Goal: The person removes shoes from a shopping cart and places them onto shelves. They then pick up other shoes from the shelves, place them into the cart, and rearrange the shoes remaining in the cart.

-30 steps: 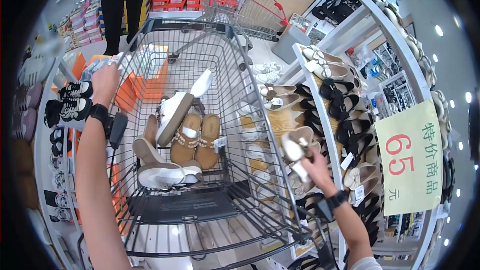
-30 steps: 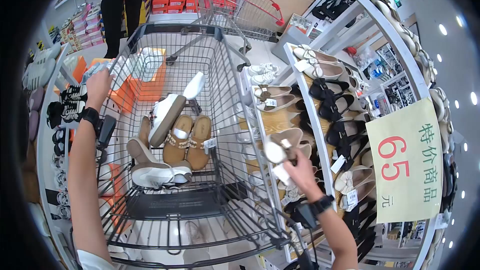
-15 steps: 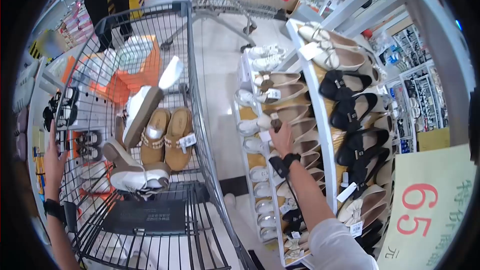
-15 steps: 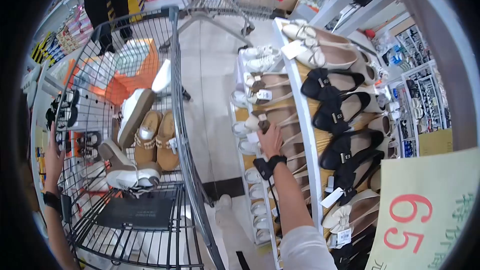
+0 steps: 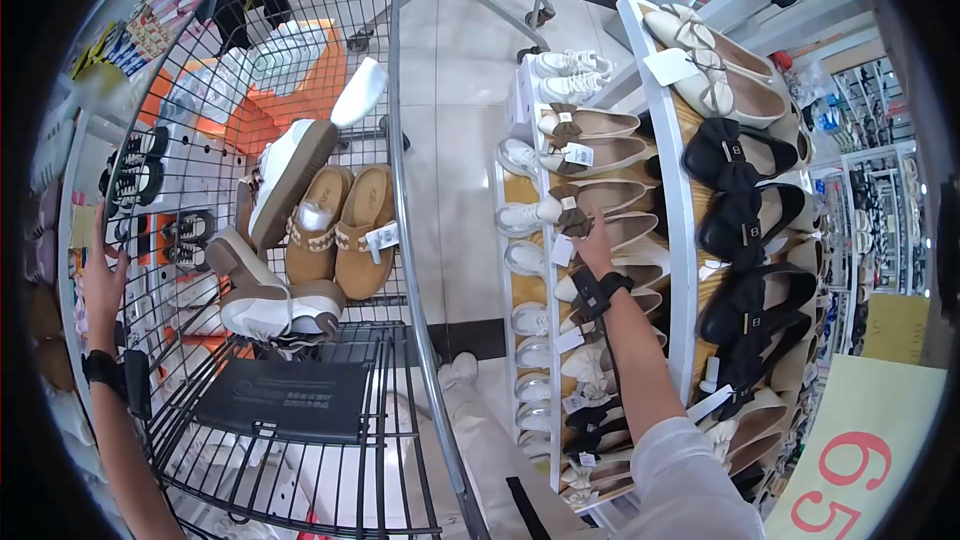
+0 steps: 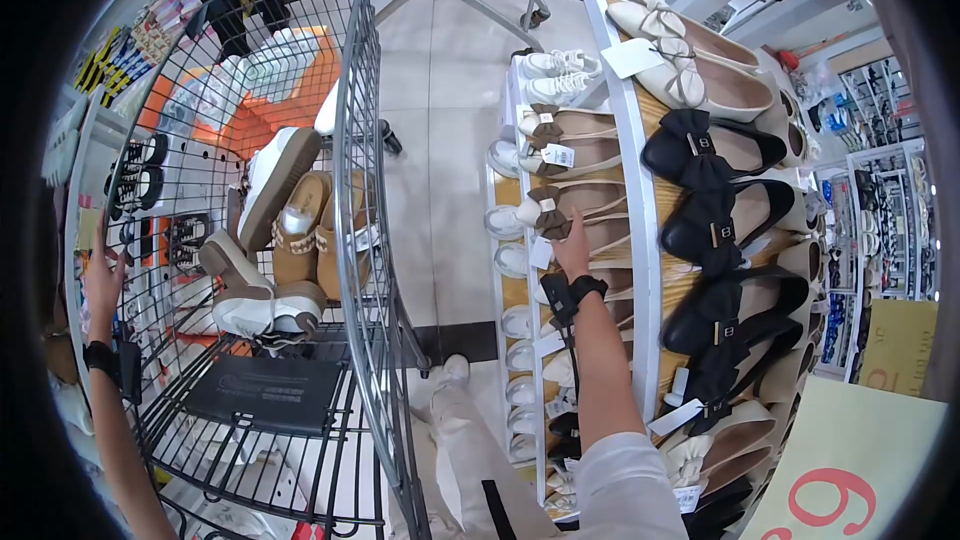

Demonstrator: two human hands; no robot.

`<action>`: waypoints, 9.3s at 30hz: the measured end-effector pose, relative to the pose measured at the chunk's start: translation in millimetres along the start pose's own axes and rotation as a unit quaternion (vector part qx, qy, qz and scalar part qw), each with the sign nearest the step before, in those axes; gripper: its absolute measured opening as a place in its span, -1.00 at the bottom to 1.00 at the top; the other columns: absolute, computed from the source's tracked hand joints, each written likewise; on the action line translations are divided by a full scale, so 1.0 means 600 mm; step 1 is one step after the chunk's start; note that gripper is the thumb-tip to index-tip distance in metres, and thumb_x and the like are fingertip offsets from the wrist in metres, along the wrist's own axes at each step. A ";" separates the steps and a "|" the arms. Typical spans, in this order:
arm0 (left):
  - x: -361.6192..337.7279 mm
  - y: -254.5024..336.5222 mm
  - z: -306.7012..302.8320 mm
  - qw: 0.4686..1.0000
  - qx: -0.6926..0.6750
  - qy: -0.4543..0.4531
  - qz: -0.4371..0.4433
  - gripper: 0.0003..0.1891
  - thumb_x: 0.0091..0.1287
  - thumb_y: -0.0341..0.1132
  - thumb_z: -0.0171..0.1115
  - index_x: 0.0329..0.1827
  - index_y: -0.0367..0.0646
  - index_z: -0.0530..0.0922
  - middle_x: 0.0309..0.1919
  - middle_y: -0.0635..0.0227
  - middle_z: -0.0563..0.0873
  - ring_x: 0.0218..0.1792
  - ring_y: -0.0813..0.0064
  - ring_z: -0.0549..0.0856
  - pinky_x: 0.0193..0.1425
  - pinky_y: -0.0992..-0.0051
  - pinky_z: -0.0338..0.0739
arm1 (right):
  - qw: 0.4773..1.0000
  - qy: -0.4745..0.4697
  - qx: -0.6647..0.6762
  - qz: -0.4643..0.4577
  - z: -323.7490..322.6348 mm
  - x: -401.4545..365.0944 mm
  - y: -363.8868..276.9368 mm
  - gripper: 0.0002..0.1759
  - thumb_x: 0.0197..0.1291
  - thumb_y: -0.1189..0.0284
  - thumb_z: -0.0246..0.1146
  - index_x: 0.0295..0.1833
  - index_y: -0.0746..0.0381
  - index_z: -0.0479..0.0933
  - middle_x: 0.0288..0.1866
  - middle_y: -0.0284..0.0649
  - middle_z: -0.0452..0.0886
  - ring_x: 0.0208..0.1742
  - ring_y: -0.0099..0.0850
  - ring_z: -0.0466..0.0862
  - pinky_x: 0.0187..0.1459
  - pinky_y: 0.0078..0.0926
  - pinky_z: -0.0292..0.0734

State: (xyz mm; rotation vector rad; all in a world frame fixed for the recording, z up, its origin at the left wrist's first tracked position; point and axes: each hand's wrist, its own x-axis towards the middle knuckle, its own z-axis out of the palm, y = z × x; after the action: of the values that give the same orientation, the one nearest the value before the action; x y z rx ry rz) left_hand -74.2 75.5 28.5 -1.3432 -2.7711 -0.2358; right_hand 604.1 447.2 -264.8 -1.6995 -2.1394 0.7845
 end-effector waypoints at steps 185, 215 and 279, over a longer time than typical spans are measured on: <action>0.072 0.038 0.020 0.961 -0.247 -0.123 0.033 -0.67 0.16 -0.24 0.18 -0.04 -0.15 0.44 -0.62 0.36 0.52 -0.64 0.58 0.53 -0.64 0.54 0.43 | 0.915 -0.264 0.112 -0.283 0.364 -0.241 -0.755 -0.23 0.01 0.38 0.23 0.27 0.42 0.01 -0.07 0.26 0.45 0.01 0.15 0.45 0.12 -0.17 0.28; 0.075 0.041 0.021 0.958 -0.250 -0.141 0.022 -0.62 0.15 -0.26 0.17 0.01 -0.22 0.41 -0.62 0.32 0.52 -0.65 0.56 0.54 -0.66 0.52 0.44 | 0.883 -0.421 -0.108 -0.177 0.468 -0.345 -0.787 -0.50 0.16 0.02 0.07 -0.12 0.29 0.42 -0.26 0.10 0.59 -0.18 0.00 0.60 -0.14 -0.10 0.47; 0.147 -0.056 0.161 0.956 -0.262 -0.111 0.076 -0.55 0.16 -0.32 0.20 0.11 -0.29 0.43 -0.63 0.20 0.53 -0.77 0.51 0.51 -0.69 0.50 0.39 | 0.928 -0.220 -0.148 -0.262 0.139 -0.408 -0.846 -0.75 -0.07 0.40 0.10 -0.31 0.17 0.66 -0.30 -0.17 0.66 -0.23 -0.20 0.66 -0.40 -0.13 0.50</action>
State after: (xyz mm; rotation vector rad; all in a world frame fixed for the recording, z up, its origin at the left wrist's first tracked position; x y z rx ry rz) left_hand -153.5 139.2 -60.5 -1.7786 -2.8799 -0.9181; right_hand 216.3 115.7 -11.7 -1.0178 -2.9648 0.7540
